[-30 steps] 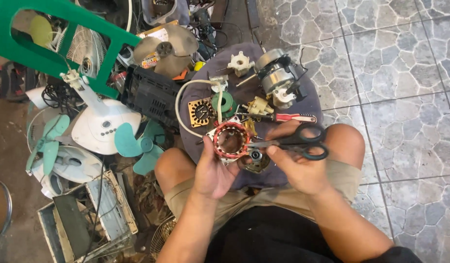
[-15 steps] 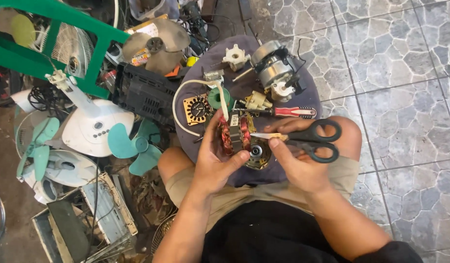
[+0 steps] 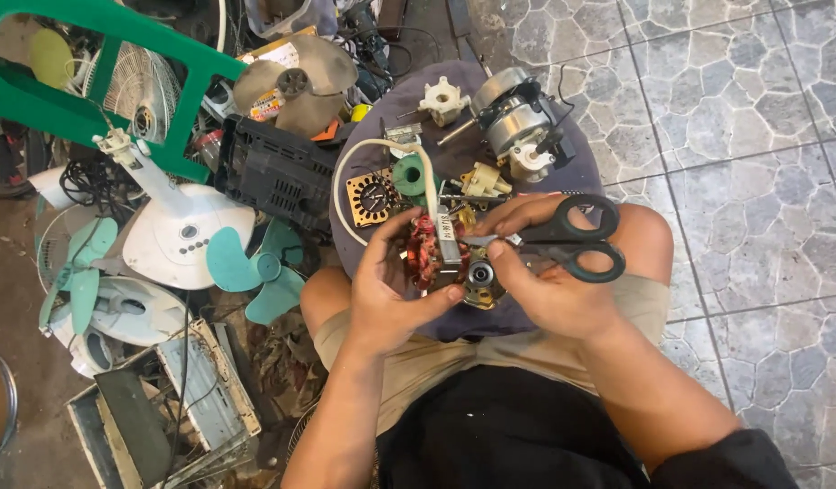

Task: Disassembling and cleaning the stator of an electric fan motor using a screwdriver and scissors.

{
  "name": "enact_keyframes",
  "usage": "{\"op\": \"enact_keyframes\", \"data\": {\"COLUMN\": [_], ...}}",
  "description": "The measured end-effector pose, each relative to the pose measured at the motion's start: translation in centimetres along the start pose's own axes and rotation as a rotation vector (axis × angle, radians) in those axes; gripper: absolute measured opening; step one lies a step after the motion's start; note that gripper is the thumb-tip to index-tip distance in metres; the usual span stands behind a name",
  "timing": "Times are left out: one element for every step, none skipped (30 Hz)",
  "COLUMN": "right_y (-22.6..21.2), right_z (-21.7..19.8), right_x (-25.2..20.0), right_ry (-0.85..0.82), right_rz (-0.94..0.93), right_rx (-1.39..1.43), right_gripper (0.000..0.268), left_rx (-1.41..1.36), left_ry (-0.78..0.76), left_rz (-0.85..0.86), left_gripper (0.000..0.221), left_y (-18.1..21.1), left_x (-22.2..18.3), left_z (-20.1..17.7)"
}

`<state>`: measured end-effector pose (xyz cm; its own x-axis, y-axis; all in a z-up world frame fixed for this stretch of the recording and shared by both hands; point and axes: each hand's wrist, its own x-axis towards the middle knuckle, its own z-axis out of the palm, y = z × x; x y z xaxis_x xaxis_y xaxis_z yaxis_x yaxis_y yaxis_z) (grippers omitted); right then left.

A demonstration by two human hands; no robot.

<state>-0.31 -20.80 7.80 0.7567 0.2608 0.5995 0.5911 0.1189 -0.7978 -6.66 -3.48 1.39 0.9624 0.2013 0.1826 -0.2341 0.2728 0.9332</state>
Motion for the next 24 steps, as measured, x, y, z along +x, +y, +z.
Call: {"op": "enact_keyframes", "data": {"right_y": [0.2, 0.4, 0.5, 0.7, 0.7, 0.8, 0.8, 0.7, 0.7, 1.2, 1.7, 2.2, 2.3, 2.4, 2.6, 2.4, 2.3, 2.2, 2.0, 1.7, 1.5, 1.9, 2.4, 2.9], "right_z": [-0.2, -0.3, -0.5, -1.0, -1.5, -1.9, -1.9, -1.9, -1.8, -1.5, -1.2, -0.9, -0.7, -0.6, -0.5, -0.2, 0.0, 0.2, 0.2, 0.2, 0.4, 0.1, -0.1, -0.4], "right_x": [-0.3, -0.6, -0.9, -0.8, -0.8, -0.9, -0.9, -1.0, -1.0, -1.5, -1.8, -2.2, -2.3, -2.4, -2.6, -2.4, -2.2, -2.0, -1.9, -1.8, -1.8, -1.8, -1.9, -1.9], "right_ry": [-0.004, -0.012, -0.021, -0.026, -0.023, -0.020, -0.027, -0.028, -0.026, -0.030, -0.017, -0.004, -0.006, -0.007, -0.005, -0.004, -0.004, -0.005, -0.005, -0.026, -0.049, -0.051, -0.017, 0.017], "right_rz": [-0.001, 0.021, 0.044, 0.041, 0.036, 0.031, 0.033, 0.036, 0.039, 0.042, 0.046, 0.051, 0.054, 0.027, 0.002, 0.007, -0.025, -0.057, -0.057, -0.050, -0.040, -0.036, -0.065, -0.094], "right_rx": [0.001, 0.032, 0.062, 0.061, 0.039, 0.016, 0.015, -0.011, -0.035, -0.034, -0.031, -0.028, -0.027, -0.051, -0.077, -0.077, -0.088, -0.100, -0.101, -0.097, -0.088, -0.084, -0.122, -0.160], "right_gripper": [0.009, 0.011, 0.013, 0.013, 0.011, 0.010, 0.010, 0.011, 0.011, 0.011, 0.015, 0.020, 0.020, 0.019, 0.018, 0.018, 0.018, 0.019, 0.019, 0.017, 0.015, 0.015, 0.017, 0.018], "left_rx": [-0.001, 0.055, 0.110, 0.108, 0.396, 0.684, 0.680, 0.825, 0.971, 0.971, 0.958, 0.945, 0.946, 0.971, 0.996, 0.996, 1.002, 1.009, 1.008, 1.023, 1.043, 1.045, 1.047, 1.048], "left_ry": [0.004, 0.026, 0.049, 0.053, 0.061, 0.068, 0.074, 0.053, 0.028, 0.032, -0.005, -0.042, -0.041, -0.049, -0.060, -0.062, -0.066, -0.069, -0.070, -0.087, -0.102, -0.100, -0.107, -0.113], "left_rz": [0.002, 0.018, 0.035, 0.038, 0.128, 0.215, 0.212, 0.303, 0.394, 0.390, 0.376, 0.361, 0.357, 0.381, 0.405, 0.400, 0.397, 0.394, 0.394, 0.395, 0.390, 0.386, 0.431, 0.477], "left_gripper": [0.096, 0.094, 0.093, 0.093, 0.091, 0.089, 0.089, 0.089, 0.088, 0.088, 0.085, 0.082, 0.082, 0.081, 0.080, 0.080, 0.081, 0.082, 0.082, 0.084, 0.087, 0.087, 0.086, 0.086], "left_y": [0.2, 0.3, 0.5, 1.1, 1.6, 2.1, 2.1, 2.2, 2.2, 2.3, 2.3, 2.3, 2.3, 2.3, 2.2, 2.2, 2.1, 2.1, 2.1, 2.2, 2.4, 2.5, 2.7, 2.8], "left_x": [0.0, 0.0, 0.0, 0.5, 0.8, 1.0, 1.2, 1.3, 1.5, 1.4, 1.4, 1.4, 1.3, 1.3, 1.2, 1.1, 1.2, 1.2, 1.3, 1.4, 1.4, 1.4, 1.5, 1.6], "left_z": [0.2, 0.4, 0.6, 0.2, -0.2, -0.5, -0.5, -0.5, -0.5, -0.4, -0.4, -0.3, -0.3, -0.2, -0.2, -0.2, -0.2, -0.2, -0.2, -0.2, -0.3, -0.3, -0.3, -0.2]}}
